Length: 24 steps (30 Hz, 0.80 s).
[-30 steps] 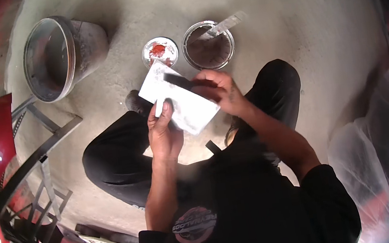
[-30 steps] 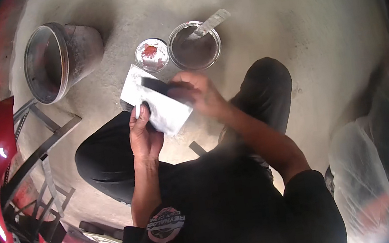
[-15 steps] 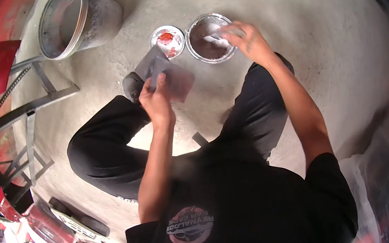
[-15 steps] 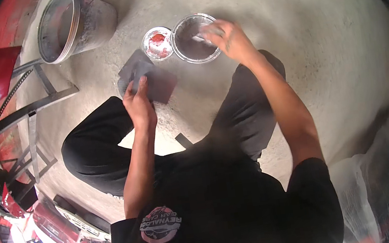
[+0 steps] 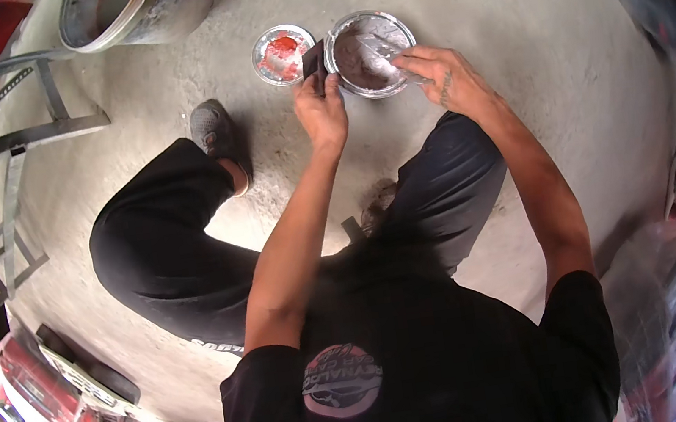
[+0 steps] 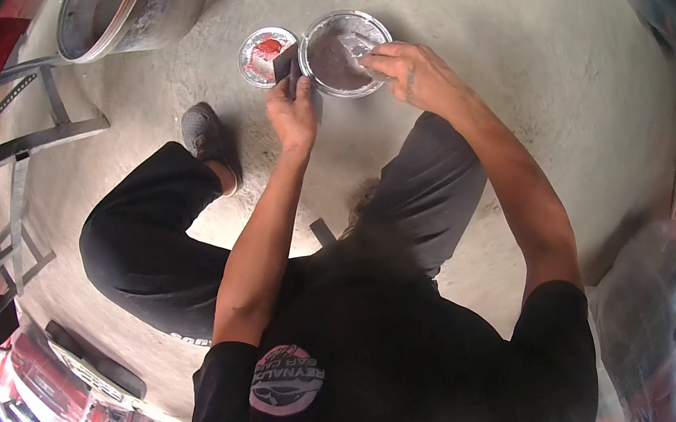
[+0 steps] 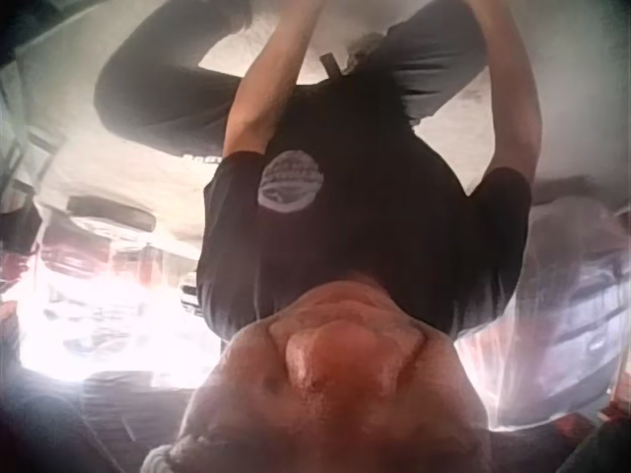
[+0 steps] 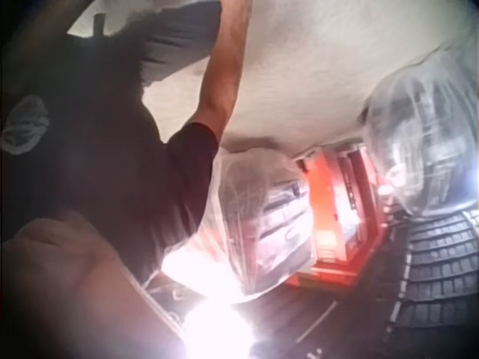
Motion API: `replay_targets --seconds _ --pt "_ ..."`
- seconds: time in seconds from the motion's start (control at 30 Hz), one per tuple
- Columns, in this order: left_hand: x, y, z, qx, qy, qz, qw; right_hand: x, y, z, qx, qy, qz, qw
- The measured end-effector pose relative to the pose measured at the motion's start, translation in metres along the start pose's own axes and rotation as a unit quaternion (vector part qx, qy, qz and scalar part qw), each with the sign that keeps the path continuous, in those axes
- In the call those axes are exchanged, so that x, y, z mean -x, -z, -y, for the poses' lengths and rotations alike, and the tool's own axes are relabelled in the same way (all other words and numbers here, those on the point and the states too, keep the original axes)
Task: The person cleans a red car bumper with a cloth, then mixes a filler material in a small container and applies it to two small metal plates.
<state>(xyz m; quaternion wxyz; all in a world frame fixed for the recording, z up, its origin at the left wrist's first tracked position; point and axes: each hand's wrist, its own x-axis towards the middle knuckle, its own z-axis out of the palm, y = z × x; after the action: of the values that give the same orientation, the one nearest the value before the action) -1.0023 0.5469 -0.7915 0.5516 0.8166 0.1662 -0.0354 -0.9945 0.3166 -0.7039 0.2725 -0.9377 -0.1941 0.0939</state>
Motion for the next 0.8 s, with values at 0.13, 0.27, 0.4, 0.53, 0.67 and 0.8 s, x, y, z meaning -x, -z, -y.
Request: replay_targets --seconds 0.13,0.27,0.4,0.53,0.67,0.8 --pt "-0.008 -0.012 0.025 0.029 0.014 -0.019 0.999 -0.009 -0.005 0.015 -0.016 -0.085 0.016 0.996" --pt "-0.004 -0.014 0.022 -0.003 0.02 -0.024 1.0 0.001 -0.032 0.014 -0.076 -0.133 -0.136 0.979" --pt "-0.006 -0.017 0.029 -0.011 0.002 -0.033 0.999 -0.005 -0.037 0.027 -0.16 -0.213 -0.224 0.937" --pt "-0.008 -0.017 0.034 -0.023 -0.008 -0.02 0.999 -0.005 -0.042 0.021 -0.191 -0.251 -0.247 0.916" --pt "-0.008 -0.013 0.033 -0.042 -0.018 -0.01 0.999 -0.008 -0.049 0.004 -0.287 -0.297 -0.279 0.867" --pt "-0.011 0.005 0.038 0.082 -0.004 -0.016 0.996 -0.007 -0.051 -0.011 -0.401 -0.311 -0.332 0.795"
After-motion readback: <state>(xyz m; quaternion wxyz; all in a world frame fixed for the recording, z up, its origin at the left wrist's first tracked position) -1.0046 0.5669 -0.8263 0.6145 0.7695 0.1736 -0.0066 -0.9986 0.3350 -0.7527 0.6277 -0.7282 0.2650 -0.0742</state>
